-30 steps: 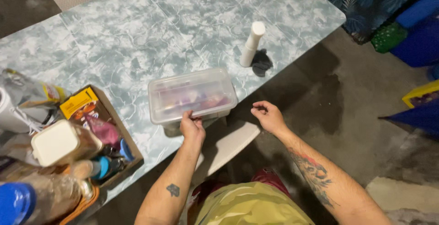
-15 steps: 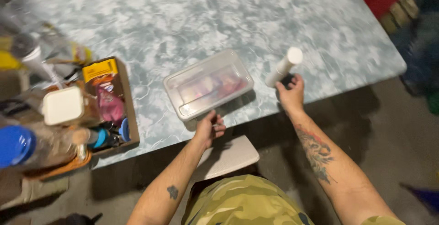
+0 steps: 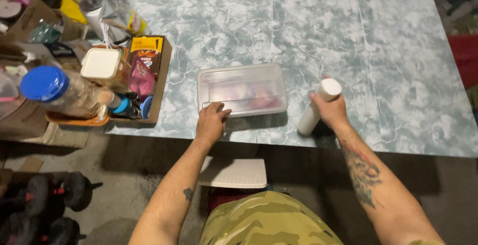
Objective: The person picks up and organizes plastic containers and lids on a table, then wipes down a container and a blue tray using a black cloth.
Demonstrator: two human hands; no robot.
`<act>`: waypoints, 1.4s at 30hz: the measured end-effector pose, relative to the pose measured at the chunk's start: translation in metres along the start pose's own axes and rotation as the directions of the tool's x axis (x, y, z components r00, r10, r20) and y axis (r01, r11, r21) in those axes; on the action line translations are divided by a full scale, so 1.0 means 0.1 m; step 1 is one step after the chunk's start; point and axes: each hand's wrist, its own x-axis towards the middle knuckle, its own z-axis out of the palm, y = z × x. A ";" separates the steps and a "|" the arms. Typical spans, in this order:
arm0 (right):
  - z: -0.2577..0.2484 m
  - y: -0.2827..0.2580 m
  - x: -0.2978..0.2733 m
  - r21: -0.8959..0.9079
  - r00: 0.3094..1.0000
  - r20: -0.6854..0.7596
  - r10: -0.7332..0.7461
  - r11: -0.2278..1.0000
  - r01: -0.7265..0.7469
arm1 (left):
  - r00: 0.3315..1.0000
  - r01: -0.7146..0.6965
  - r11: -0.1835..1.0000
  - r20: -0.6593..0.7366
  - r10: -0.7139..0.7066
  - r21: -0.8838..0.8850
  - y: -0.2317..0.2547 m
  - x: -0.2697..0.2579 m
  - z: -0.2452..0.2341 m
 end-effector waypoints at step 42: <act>0.13 -0.68 -0.83 -0.312 0.975 0.199 0.096 0.950 -0.030 | 0.980 0.169 0.709 0.039 -0.196 -0.685 -0.42 0.85 0.01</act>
